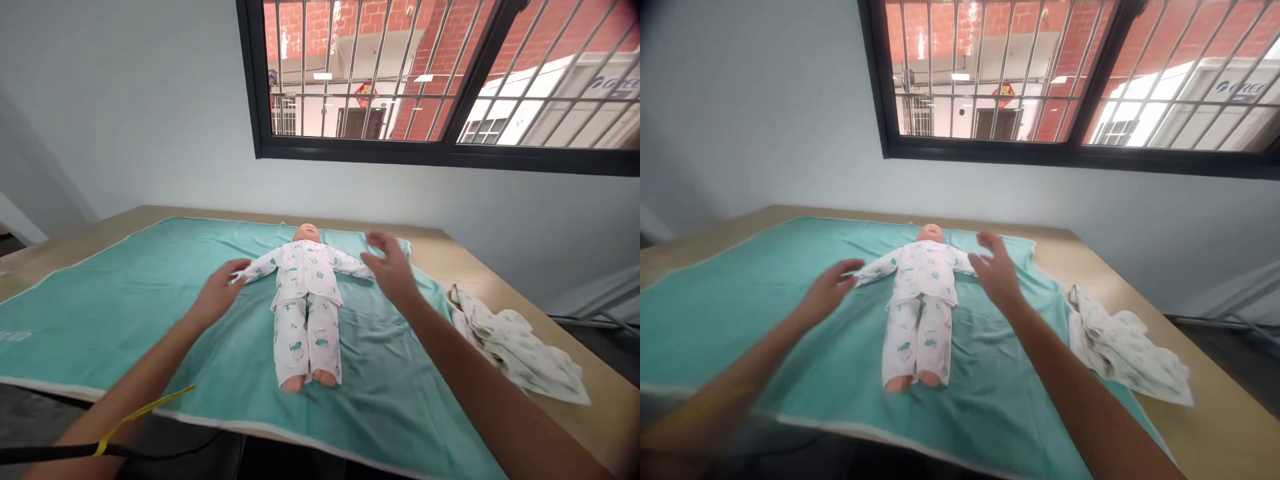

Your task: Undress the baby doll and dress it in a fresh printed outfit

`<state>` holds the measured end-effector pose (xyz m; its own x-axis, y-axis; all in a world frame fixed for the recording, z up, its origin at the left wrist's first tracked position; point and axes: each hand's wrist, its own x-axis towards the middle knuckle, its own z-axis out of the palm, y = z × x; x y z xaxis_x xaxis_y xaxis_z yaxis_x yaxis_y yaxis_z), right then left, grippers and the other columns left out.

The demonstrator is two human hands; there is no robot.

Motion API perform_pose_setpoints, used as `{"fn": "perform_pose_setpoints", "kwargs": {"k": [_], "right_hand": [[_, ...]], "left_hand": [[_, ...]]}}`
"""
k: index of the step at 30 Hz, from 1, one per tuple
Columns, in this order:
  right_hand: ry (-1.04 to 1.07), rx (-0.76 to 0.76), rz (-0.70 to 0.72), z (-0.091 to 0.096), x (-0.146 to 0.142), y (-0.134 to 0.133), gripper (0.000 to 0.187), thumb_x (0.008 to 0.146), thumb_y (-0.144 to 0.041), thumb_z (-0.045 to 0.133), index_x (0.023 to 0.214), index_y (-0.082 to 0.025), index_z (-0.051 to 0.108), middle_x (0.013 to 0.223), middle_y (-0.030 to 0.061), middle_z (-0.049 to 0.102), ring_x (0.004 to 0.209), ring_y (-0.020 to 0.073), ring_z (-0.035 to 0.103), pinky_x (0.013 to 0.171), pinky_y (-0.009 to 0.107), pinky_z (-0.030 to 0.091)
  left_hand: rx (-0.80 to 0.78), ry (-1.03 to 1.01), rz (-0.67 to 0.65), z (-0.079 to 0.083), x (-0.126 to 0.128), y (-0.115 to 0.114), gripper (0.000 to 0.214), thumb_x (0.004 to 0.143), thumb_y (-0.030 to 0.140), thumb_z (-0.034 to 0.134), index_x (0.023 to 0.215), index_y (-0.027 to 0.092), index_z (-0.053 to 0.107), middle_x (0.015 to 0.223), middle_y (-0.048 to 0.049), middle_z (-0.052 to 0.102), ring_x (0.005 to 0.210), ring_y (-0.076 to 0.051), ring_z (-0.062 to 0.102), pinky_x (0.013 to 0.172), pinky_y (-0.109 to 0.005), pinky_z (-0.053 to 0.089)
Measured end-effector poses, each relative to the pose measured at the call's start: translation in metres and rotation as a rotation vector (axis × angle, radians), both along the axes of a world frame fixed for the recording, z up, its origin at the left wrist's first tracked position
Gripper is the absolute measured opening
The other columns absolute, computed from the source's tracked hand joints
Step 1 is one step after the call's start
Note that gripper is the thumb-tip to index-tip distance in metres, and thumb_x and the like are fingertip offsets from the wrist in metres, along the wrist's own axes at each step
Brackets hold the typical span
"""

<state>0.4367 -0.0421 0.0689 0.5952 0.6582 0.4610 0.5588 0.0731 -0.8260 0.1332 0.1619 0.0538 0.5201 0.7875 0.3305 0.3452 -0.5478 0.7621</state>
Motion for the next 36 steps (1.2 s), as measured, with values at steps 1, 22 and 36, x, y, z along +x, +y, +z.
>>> {"fn": "perform_pose_setpoints", "kwargs": {"k": [1, 22, 36], "right_hand": [[0.025, -0.04, -0.032, -0.012, 0.007, 0.012, 0.045, 0.086, -0.03, 0.064, 0.129, -0.022, 0.053, 0.136, 0.0106, 0.054, 0.124, 0.0264, 0.053, 0.102, 0.048, 0.047], [0.516, -0.163, 0.227, -0.068, -0.028, 0.016, 0.06, 0.093, -0.055, 0.049, 0.148, -0.035, 0.038, 0.158, -0.004, 0.035, 0.144, 0.0228, 0.034, 0.118, 0.041, 0.032], [0.463, -0.258, 0.244, -0.095, -0.002, -0.073, 0.066, 0.094, -0.051, 0.051, 0.153, -0.032, 0.03, 0.161, -0.002, 0.029, 0.147, 0.0192, 0.028, 0.124, 0.039, 0.017]], "left_hand": [[-0.032, 0.007, -0.025, -0.014, 0.016, 0.006, 0.035, 0.085, 0.037, 0.056, 0.116, 0.021, 0.063, 0.122, -0.0065, 0.066, 0.109, -0.024, 0.063, 0.099, -0.041, 0.05], [-0.498, -0.081, -0.141, -0.042, 0.11, -0.057, 0.063, 0.092, 0.045, 0.051, 0.149, 0.022, 0.037, 0.155, -0.0048, 0.041, 0.142, -0.025, 0.039, 0.117, -0.037, 0.033], [-0.602, -0.078, -0.255, -0.066, 0.126, -0.119, 0.068, 0.09, 0.046, 0.056, 0.15, 0.025, 0.034, 0.145, -0.0074, 0.053, 0.129, -0.027, 0.054, 0.107, -0.038, 0.046]]}}
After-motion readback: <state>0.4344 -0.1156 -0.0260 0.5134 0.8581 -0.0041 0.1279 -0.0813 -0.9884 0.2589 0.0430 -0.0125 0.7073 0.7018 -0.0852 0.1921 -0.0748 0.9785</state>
